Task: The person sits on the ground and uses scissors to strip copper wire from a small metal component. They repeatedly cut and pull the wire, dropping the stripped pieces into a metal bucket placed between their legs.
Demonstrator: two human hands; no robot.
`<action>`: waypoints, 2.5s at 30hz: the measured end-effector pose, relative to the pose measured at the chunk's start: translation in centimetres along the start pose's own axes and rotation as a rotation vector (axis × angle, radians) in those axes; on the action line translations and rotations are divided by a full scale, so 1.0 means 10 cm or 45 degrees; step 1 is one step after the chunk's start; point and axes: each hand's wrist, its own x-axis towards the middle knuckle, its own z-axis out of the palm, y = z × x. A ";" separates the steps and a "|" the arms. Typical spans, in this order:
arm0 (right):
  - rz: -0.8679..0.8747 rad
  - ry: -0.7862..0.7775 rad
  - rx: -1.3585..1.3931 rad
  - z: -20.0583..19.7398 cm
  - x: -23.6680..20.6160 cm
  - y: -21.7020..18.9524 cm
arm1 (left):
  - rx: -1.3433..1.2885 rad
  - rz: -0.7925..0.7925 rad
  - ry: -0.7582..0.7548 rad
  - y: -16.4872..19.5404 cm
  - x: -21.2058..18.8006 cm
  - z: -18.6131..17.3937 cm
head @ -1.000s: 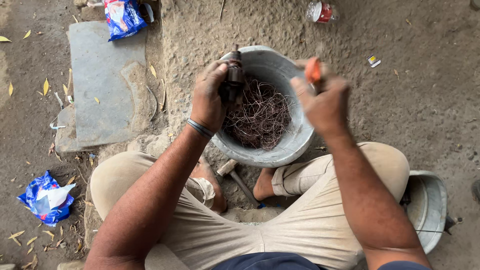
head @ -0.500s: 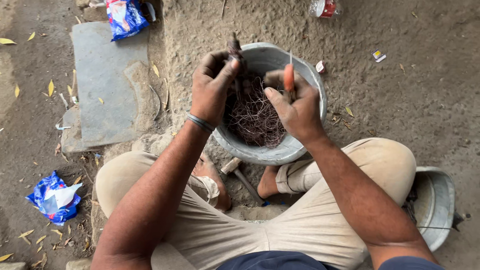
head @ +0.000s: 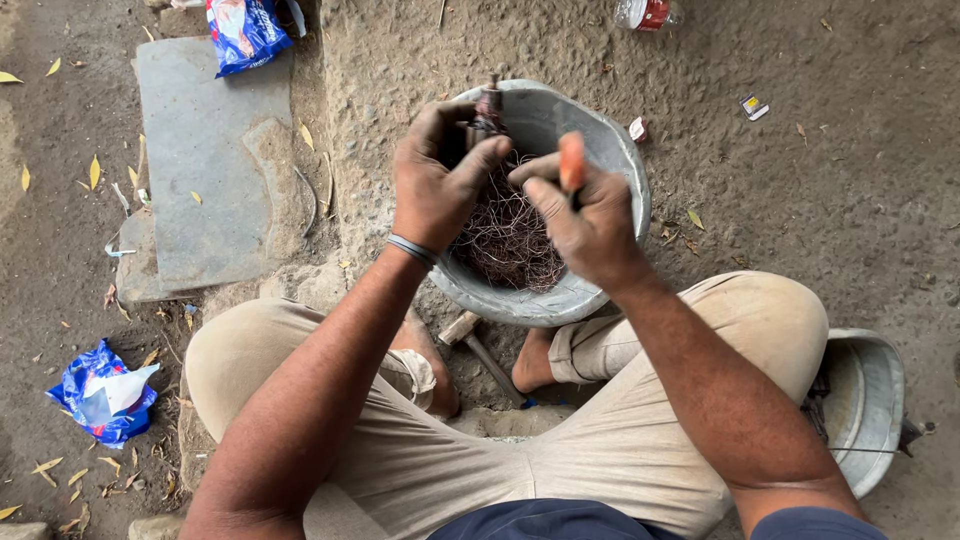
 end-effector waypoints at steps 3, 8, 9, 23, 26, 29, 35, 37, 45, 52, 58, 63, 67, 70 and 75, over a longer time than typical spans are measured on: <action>-0.072 -0.009 -0.008 0.01 0.00 -0.09 | -0.063 -0.013 0.008 -0.01 -0.02 0.04; -0.420 -0.116 -0.102 0.15 0.02 -0.17 | -0.185 -0.076 -0.029 -0.01 0.01 -0.01; -0.256 -0.010 -0.112 0.10 0.04 -0.18 | -0.193 -0.092 -0.075 0.00 0.02 -0.03; -0.118 0.051 -0.353 -0.21 0.16 0.38 | -1.130 -0.554 -0.006 0.09 0.15 -0.24; -0.296 0.203 -0.699 -0.28 0.20 0.09 | -0.972 -0.607 0.029 0.07 0.18 -0.26; -0.165 0.421 -0.641 -0.40 0.20 -0.18 | -0.744 -0.522 -0.027 -0.02 0.08 -0.17; -0.087 0.093 -0.188 -0.02 0.09 -0.06 | -0.562 -0.230 -0.309 -0.15 -0.07 -0.01; 0.149 0.090 -0.269 0.04 0.12 0.03 | -0.594 -0.268 -0.317 -0.11 -0.06 0.01; -0.004 0.116 -0.371 -0.08 0.09 0.01 | -0.897 -0.617 -0.034 0.00 0.05 0.00; -0.093 -0.044 -0.367 0.01 0.04 -0.19 | -0.335 -0.175 0.013 -0.14 0.07 -0.01; 0.318 -0.090 -0.241 -0.16 0.09 -0.34 | -0.269 -0.209 0.015 -0.17 0.03 0.02; 0.023 0.070 -0.407 -0.33 0.07 -0.16 | -0.028 0.002 -0.032 -0.20 0.08 -0.05; -0.105 0.308 -0.431 -0.73 0.12 0.05 | -0.238 -0.186 -0.317 -0.14 0.05 -0.08; -0.023 0.393 -0.424 -0.89 0.19 0.26 | -0.720 -0.507 -0.404 -0.04 0.03 -0.08; 0.130 0.274 -0.628 -0.66 0.14 0.49 | -1.049 -0.557 -0.197 0.03 0.05 -0.14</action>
